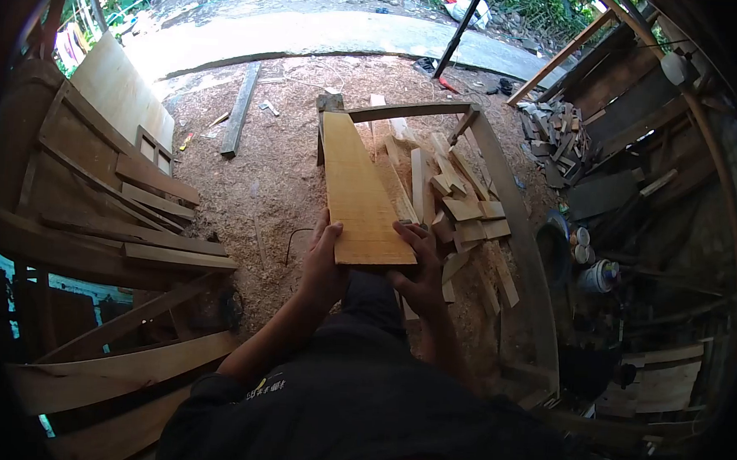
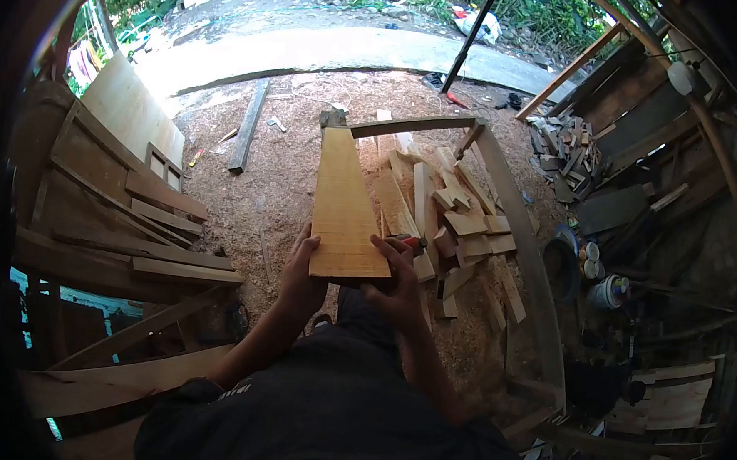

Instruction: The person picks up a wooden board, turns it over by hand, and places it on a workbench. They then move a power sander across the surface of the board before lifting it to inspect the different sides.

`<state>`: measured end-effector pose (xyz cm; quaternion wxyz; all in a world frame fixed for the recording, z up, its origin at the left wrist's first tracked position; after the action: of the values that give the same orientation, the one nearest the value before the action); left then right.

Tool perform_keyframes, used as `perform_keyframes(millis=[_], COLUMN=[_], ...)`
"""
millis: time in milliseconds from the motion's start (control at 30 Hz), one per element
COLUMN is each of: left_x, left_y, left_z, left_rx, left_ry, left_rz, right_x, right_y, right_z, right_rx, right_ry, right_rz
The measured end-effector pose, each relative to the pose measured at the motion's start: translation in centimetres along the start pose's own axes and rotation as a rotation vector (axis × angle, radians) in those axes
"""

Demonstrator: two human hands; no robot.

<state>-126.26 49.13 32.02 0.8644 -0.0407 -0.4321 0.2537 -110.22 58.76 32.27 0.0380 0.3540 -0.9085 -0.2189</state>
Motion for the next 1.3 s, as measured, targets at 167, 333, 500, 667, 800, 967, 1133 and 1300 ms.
perform_keyframes(millis=[167,333,500,667,800,967,1133,1300], left_x=[-0.6,0.6,1.8,0.4,0.7,-3.7,-1.8,-0.9], left_y=[0.4,1.6,2.0,2.2,4.2,7.9,5.8,5.0], left_z=[-0.9,-0.4,0.1,-0.7,-0.7,-3.6,0.9,3.2], left_rx=[-0.014,0.035,0.113,0.092,0.064,0.534,0.27,0.553], left_ry=[-0.16,-0.187,-0.207,-0.165,-0.207,0.691,-0.035,0.321], left_rz=[-0.014,0.028,0.09,0.03,0.116,0.206,0.012,-0.057], right_x=[-0.2,-0.4,-1.2,-1.1,-1.4,-1.1,1.3,2.5], right_y=[-0.2,1.8,3.2,1.5,3.1,4.6,6.0,8.0], right_z=[-0.4,-0.5,0.2,1.6,3.9,3.6,1.4,0.8], right_rx=[-0.027,-0.05,-0.078,-0.046,-0.046,-0.061,-0.021,-0.055], right_ry=[0.016,0.063,0.077,0.042,0.107,0.31,0.248,0.185], right_rz=[-0.016,0.023,-0.072,-0.035,-0.015,-0.003,0.115,0.22])
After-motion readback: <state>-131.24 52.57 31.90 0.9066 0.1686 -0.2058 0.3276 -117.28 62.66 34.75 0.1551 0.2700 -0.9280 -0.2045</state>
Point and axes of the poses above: each hand's wrist, its own y-axis towards the middle knuckle, its own x-axis out of the palm, z = x × y, the point moved 1 cm from there along y, towards the middle knuckle, and after that the axes turned 12 degrees about -x, right-handed, at the moved point
